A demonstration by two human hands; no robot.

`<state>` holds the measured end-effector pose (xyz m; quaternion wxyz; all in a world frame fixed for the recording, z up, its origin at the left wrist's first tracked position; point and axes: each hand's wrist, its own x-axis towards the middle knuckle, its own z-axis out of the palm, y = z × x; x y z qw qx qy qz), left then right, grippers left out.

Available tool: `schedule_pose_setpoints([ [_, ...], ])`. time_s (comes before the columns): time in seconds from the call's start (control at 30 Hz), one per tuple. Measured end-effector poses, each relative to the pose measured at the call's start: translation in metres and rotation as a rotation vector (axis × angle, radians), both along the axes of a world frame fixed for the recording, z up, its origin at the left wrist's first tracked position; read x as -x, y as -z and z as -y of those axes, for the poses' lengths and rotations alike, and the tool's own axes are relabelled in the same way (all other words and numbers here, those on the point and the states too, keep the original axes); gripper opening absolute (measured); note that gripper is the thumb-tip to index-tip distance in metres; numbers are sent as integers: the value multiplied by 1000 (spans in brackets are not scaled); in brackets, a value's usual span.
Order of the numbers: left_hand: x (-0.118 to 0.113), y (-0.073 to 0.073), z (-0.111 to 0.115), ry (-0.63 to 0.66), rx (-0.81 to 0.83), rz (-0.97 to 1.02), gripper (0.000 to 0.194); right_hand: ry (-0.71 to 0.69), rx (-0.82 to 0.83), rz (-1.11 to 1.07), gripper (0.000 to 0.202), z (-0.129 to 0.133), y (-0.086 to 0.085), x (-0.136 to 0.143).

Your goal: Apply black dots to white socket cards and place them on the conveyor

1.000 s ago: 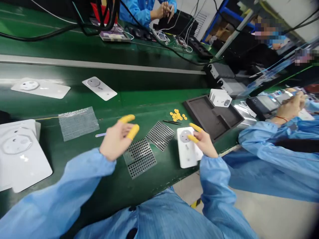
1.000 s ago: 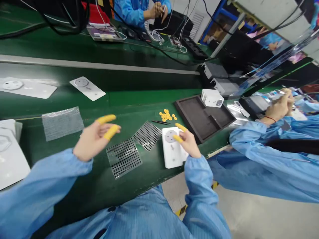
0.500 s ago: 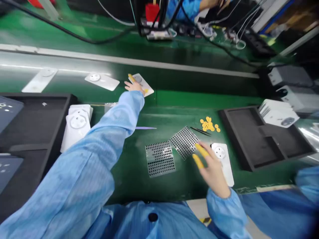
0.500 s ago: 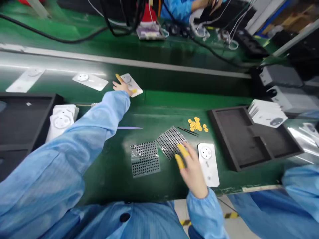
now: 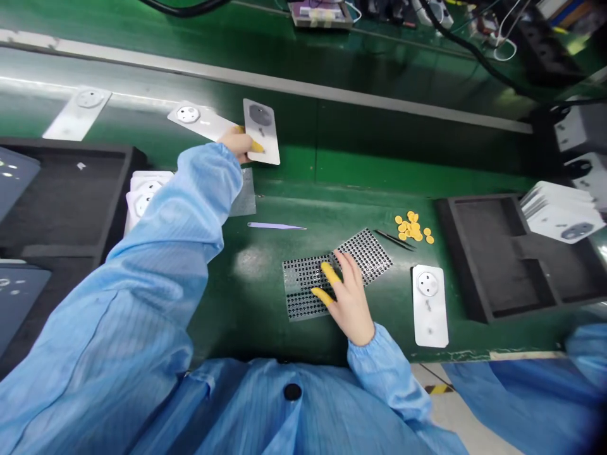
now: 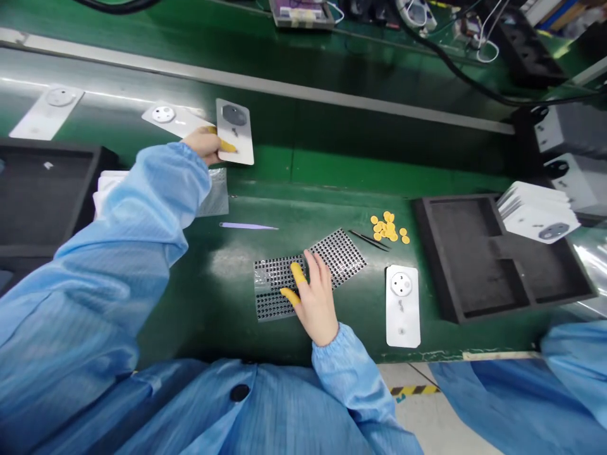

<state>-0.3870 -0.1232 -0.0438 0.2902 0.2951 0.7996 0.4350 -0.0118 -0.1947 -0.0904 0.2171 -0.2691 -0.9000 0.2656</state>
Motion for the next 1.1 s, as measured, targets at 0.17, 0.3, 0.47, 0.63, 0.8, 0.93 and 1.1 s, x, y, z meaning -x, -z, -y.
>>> schedule_pose_setpoints([
  [0.17, -47, -34, 79, 42, -302, 350, 63, -1, 69, -166, 29, 9, 5, 10],
  [0.3, -109, -28, 171, -215, -165, 564, 43, -138, 312, -266, 22, -8, -23, 12],
  [0.47, -173, -10, 218, -115, -98, 618, 40, -608, 451, -59, 22, -39, -68, 26],
  [0.63, -207, -4, 208, 18, 66, 808, 35, -776, 262, 40, 25, -47, -70, 47],
  [0.8, -216, 16, 214, -115, -9, 776, 36, -522, 102, -93, 23, -13, -44, 46],
  [0.93, -215, 21, 218, -107, -15, 710, 34, -462, 151, -141, 25, 11, -28, 43],
  [1.1, -215, 18, 216, -41, 14, 601, 23, -487, 41, -129, 21, 14, -20, 47],
])
